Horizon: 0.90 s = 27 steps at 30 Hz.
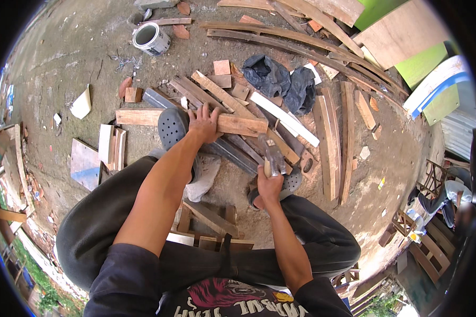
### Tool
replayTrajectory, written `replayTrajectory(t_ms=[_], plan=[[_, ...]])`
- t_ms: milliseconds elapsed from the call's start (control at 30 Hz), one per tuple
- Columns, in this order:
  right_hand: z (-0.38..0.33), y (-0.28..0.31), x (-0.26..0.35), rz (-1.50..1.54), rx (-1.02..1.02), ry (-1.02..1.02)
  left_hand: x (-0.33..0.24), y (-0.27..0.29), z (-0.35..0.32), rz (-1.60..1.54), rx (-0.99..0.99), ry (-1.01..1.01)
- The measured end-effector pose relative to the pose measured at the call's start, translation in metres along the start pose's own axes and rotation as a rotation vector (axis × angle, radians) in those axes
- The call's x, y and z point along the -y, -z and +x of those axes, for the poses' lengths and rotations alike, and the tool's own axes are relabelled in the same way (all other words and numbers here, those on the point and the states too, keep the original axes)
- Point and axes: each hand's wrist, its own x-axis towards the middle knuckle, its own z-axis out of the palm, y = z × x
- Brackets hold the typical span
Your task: The person sits on the ground and uses a hammer to repeatedly strike a piece of wood, breaking it into smaller pieces. The person handles the wood and hammer throughout the process.
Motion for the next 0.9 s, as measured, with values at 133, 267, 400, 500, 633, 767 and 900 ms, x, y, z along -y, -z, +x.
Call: replayTrajectory(t_ms=[133,267,400,500,633,767,900], plan=[[0.02,0.006,0.045,0.309,-0.094,0.188,0.0,0.001,0.0,-0.005,0.023,0.0],[0.023,-0.003,0.027,-0.091,0.144,-0.058,-0.007,0.01,-0.001,-0.005,0.05,-0.011],[0.011,-0.004,0.01,-0.123,0.098,-0.231,0.0,0.003,0.0,-0.009,0.026,-0.003],[0.02,0.001,0.01,-0.067,0.013,-0.086,-0.002,0.005,-0.002,0.007,0.04,-0.006],[0.017,-0.002,0.05,0.267,-0.089,0.083,0.001,0.0,-0.001,0.003,0.018,-0.006],[0.018,-0.011,0.027,-0.084,0.096,0.02,-0.003,0.007,-0.002,-0.021,0.019,-0.035],[0.01,-0.021,0.002,-0.248,0.167,-0.121,0.004,-0.006,-0.006,-0.03,-0.054,-0.016]])
